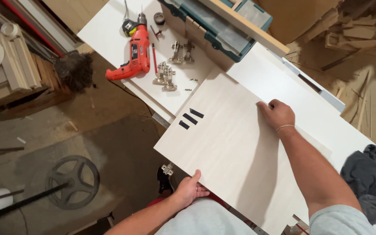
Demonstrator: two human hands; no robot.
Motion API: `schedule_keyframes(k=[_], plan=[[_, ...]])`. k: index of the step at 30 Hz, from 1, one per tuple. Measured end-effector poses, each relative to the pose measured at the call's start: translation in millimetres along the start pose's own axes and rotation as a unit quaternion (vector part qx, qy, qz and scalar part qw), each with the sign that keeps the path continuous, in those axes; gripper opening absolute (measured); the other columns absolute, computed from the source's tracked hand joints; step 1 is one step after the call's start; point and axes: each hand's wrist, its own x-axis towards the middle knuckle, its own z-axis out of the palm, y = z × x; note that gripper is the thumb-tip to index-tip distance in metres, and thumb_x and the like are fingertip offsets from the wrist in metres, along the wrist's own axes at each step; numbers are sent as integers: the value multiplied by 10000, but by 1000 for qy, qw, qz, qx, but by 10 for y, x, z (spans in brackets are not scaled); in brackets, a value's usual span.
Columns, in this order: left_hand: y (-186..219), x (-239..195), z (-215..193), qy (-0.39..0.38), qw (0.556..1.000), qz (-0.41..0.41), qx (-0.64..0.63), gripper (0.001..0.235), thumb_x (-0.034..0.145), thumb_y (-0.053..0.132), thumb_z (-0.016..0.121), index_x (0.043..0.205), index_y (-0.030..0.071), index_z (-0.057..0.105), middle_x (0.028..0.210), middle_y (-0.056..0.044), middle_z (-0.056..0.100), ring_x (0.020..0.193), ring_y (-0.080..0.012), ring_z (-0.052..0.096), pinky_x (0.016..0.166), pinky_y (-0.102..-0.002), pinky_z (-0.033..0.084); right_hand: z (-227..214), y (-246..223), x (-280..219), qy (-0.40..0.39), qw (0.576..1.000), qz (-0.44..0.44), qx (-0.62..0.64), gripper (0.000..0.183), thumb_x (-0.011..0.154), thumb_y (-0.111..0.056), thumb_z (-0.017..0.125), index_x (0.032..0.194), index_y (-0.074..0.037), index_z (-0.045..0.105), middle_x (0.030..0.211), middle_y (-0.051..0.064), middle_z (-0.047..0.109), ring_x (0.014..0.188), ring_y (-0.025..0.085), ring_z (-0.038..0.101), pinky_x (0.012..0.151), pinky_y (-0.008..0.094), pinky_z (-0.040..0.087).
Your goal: Attaching hinges to a cabinet door and handling masking tape for layout
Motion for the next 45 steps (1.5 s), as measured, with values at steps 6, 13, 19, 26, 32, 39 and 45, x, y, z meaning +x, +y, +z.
schedule_keyframes(k=[6, 13, 19, 26, 32, 39, 45], plan=[[17, 58, -43, -17, 1000, 10, 13, 583, 1005, 456, 573, 1067, -118, 652, 951, -244, 733, 829, -337, 717, 785, -434, 655, 214, 159, 133, 49, 998, -26, 20, 545, 952, -615, 587, 772, -108, 503, 743, 38, 544, 720, 254, 512, 667, 404, 407], [-2, 121, -60, -6, 1000, 9, 15, 589, 998, 472, 571, 1080, -105, 652, 994, -248, 744, 869, -344, 731, 800, -444, 655, 513, 414, 293, 176, 979, -101, 9, 503, 936, -562, 691, 775, -87, 725, 919, 85, 674, 1027, 335, 552, 928, 398, 456], [73, 12, 33, -11, 1000, -2, 17, 590, 1020, 458, 529, 1183, -100, 630, 1111, -246, 737, 962, -343, 730, 850, -438, 645, 485, 319, 243, 164, 978, -127, -34, 384, 944, -448, 658, 810, -94, 726, 902, 69, 657, 989, 314, 562, 814, 400, 484], [-78, 322, -135, -22, 998, 14, 52, 594, 1005, 477, 562, 1163, -83, 681, 1026, -209, 754, 885, -314, 724, 861, -425, 626, 690, 387, 24, 207, 960, -183, -39, 625, 894, -527, 625, 1336, -88, 676, 1291, 142, 614, 1212, 380, 514, 1082, 494, 330], [-326, 813, -368, -54, 994, 85, 52, 583, 978, 485, 670, 1213, -49, 677, 974, -230, 755, 783, -303, 749, 691, -355, 656, 967, 353, -140, 337, 874, -350, -25, 508, 830, -445, 804, 1121, -38, 724, 1138, 192, 678, 1067, 409, 611, 973, 515, 454], [-110, 587, -211, -67, 991, 53, 103, 556, 1042, 455, 635, 1230, -68, 637, 1106, -164, 747, 845, -247, 747, 750, -344, 657, 1008, 68, -320, 237, 927, -286, -55, 675, 955, -471, 642, 1428, 10, 661, 1485, 255, 576, 1365, 415, 482, 1174, 522, 275], [-66, 731, -318, -41, 967, 35, 248, 708, 921, 587, 689, 1280, -22, 638, 1140, -137, 726, 823, -229, 710, 708, -292, 629, 1166, -24, -389, 213, 922, -320, -54, 703, 919, -492, 626, 1458, -41, 625, 1508, 242, 554, 1376, 421, 476, 1165, 545, 293]])
